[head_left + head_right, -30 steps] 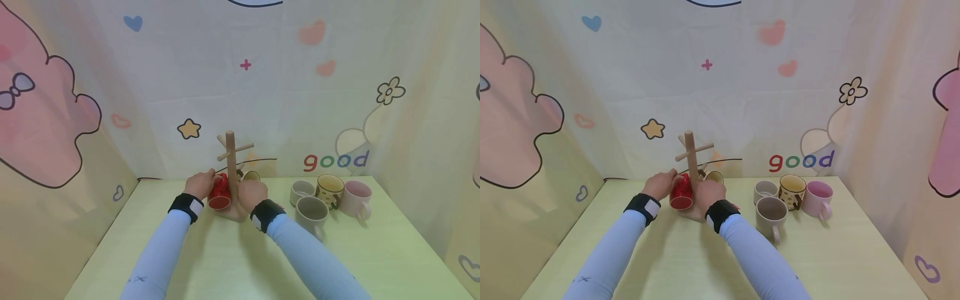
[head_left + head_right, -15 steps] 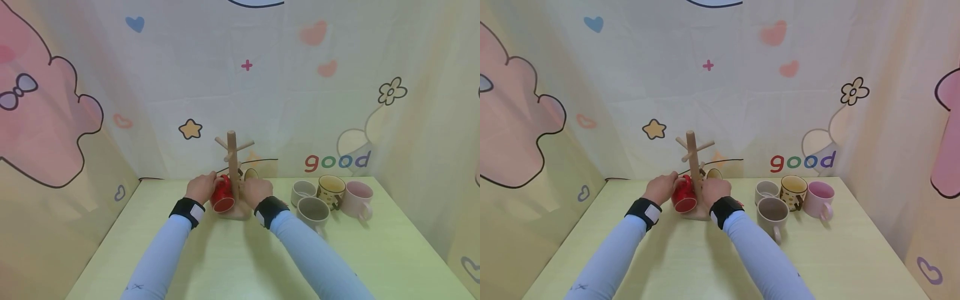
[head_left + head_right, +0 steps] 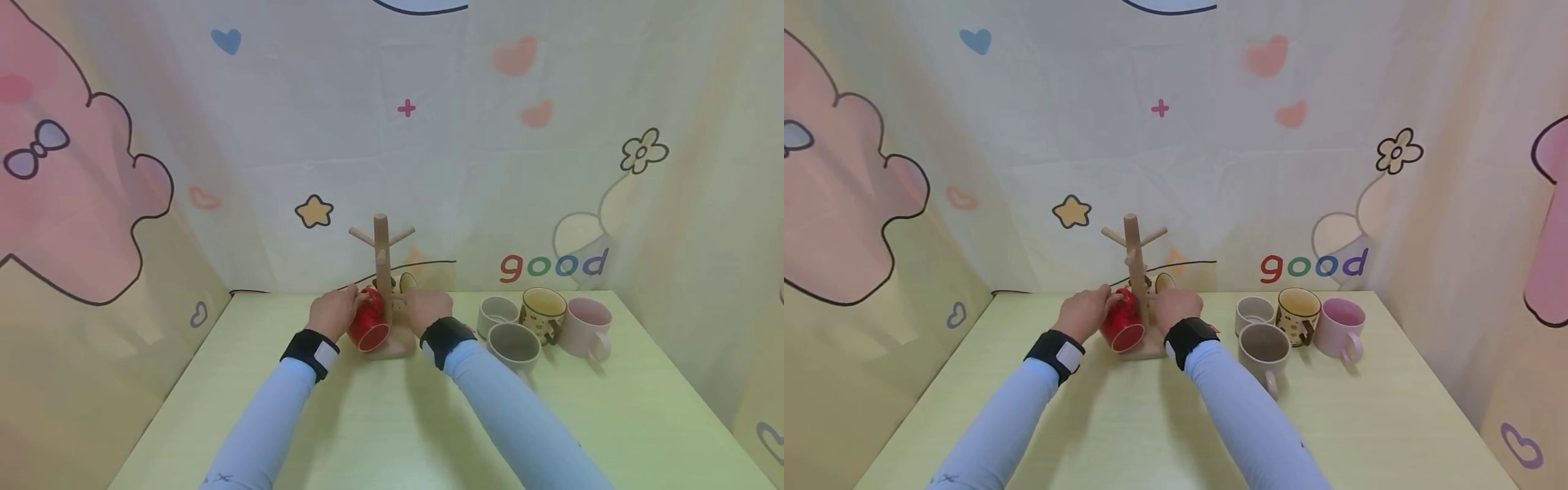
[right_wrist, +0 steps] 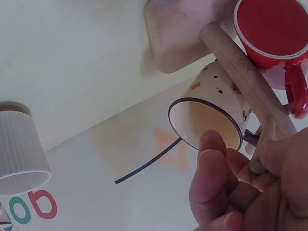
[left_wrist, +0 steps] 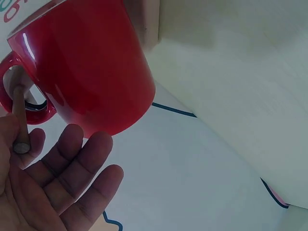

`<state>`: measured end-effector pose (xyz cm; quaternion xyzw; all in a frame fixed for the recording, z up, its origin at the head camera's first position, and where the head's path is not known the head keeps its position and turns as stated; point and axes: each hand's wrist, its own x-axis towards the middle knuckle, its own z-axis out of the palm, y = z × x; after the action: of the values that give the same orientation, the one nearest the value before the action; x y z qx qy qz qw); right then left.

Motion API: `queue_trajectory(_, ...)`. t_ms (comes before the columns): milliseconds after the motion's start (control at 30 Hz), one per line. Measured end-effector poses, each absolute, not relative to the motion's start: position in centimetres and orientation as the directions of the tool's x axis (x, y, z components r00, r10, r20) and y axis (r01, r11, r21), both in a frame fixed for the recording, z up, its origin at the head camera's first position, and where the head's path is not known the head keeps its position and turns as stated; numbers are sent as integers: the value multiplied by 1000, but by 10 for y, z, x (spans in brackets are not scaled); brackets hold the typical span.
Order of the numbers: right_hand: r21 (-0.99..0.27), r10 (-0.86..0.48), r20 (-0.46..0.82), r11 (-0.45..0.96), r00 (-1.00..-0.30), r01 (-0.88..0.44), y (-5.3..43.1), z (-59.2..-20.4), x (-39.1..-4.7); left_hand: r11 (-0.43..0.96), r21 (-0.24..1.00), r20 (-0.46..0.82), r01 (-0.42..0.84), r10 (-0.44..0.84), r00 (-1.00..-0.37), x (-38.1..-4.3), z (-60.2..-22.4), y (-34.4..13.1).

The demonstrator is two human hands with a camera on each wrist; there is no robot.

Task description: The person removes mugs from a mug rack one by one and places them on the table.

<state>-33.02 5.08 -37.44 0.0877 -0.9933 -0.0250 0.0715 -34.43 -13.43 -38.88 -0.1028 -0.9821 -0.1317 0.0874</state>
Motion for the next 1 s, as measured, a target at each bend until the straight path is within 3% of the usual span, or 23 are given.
queue_trajectory(200,34,-155,147,988,-977,-151,54,-373,-332,941,259,214,218,164,-963,-337,-388,-130)
queue_trajectory(567,28,-149,181,989,-972,-147,55,-373,-337,961,168,215,221,183,-959,-333,-392,-127)
queue_trajectory(1000,-19,-135,158,990,-978,-140,57,-378,-348,956,200,182,213,177,-967,-328,-391,-124)
